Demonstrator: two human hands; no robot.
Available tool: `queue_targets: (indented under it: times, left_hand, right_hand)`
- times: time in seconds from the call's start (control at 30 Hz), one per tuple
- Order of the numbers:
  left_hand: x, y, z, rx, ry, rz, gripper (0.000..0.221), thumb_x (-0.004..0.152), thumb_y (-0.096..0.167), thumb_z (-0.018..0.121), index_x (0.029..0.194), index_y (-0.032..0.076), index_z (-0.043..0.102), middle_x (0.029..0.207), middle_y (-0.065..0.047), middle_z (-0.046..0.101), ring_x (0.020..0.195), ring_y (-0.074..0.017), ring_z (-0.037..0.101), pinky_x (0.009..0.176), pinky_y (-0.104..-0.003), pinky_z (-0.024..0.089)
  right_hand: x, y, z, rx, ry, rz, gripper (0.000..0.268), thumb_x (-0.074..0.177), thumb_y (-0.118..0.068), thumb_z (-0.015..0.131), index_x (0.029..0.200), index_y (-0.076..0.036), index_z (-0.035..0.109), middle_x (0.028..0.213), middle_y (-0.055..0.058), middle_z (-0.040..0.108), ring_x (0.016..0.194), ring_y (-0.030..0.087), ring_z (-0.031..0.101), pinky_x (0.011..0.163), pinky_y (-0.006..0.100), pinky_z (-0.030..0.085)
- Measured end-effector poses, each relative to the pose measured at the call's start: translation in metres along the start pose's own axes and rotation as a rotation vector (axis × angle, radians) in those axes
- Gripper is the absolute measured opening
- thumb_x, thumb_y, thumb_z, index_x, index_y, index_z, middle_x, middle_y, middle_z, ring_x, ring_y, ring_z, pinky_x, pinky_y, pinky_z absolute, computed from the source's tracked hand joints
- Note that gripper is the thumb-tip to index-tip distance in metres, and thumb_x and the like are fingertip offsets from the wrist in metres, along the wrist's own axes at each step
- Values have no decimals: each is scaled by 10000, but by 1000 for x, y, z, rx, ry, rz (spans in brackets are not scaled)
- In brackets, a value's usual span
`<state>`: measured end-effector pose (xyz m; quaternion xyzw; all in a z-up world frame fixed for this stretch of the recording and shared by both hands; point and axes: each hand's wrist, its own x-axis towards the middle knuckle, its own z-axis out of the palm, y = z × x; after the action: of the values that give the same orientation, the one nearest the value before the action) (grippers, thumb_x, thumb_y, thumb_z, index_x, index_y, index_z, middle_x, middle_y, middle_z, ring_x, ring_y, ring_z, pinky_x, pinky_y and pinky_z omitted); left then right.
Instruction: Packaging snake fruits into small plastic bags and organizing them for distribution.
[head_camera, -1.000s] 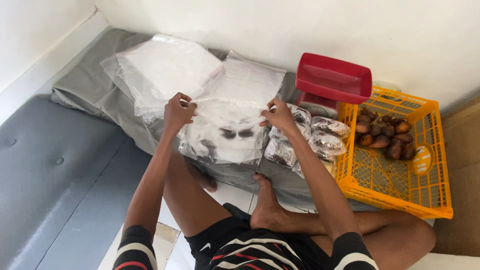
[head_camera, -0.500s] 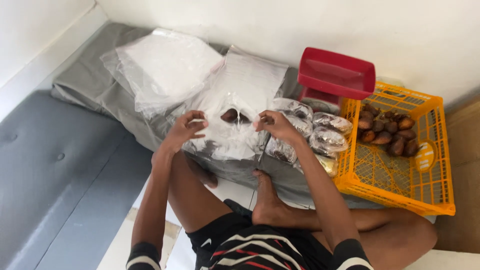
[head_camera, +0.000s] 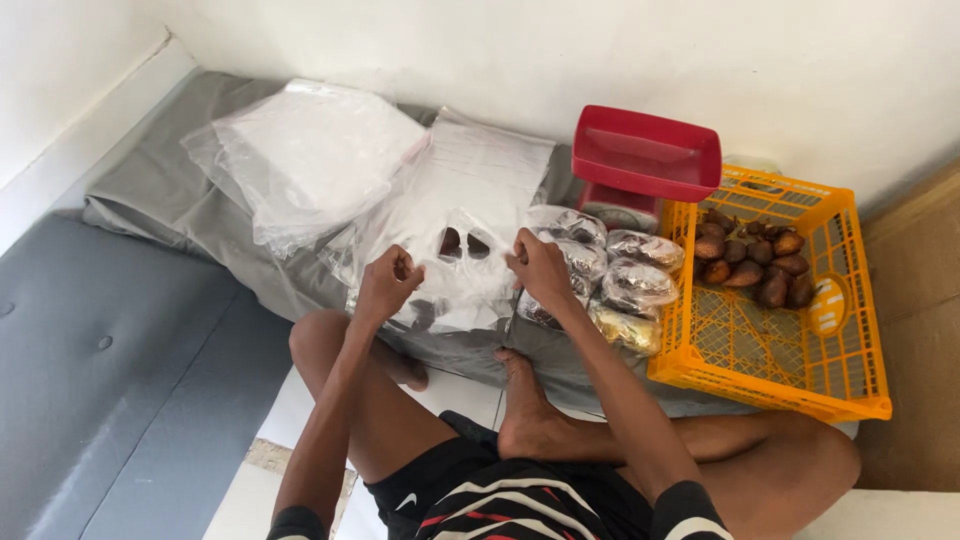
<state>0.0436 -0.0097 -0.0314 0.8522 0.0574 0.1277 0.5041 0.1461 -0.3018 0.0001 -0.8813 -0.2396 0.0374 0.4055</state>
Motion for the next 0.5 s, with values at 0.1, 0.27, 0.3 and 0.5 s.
queue_targets:
  times: [0.1, 0.27, 0.3, 0.5]
  left_hand:
    - [-1, -8, -2, 160, 115, -33, 167, 844, 153, 721, 876, 106, 564, 693, -91, 635, 693, -326, 712, 635, -488, 533]
    - [-4, 14, -28, 324, 263, -7, 158, 852, 89, 668, 885, 78, 514, 666, -196, 598, 689, -487, 653, 645, -574, 455]
    - [-10, 22, -30, 352, 280, -19, 137, 867, 87, 649, 884, 101, 514, 641, -165, 588, 664, -473, 645, 643, -573, 436]
    - [1, 81, -72, 445, 276, -38, 173, 970, 333, 581, 982, 162, 609, 850, -62, 727, 796, -356, 713, 735, -524, 535]
  right_hand:
    - [0, 10, 5, -38, 114, 3, 226, 919, -132, 673, 838, -186, 469, 503, -71, 624, 456, 156, 694, 659, 338, 568]
    - [-2, -9, -17, -130, 191, 111, 154, 915, -143, 633, 1020, -124, 521, 711, 181, 702, 763, 461, 733, 729, 585, 538]
    - [-10, -20, -21, -113, 171, 161, 221, 922, -160, 629, 1117, -149, 525, 767, 152, 733, 803, 439, 744, 769, 575, 551]
    - [10, -32, -49, 209, 118, 142, 186, 920, -135, 649, 1080, -224, 615, 807, -8, 756, 627, 135, 748, 646, 309, 584]
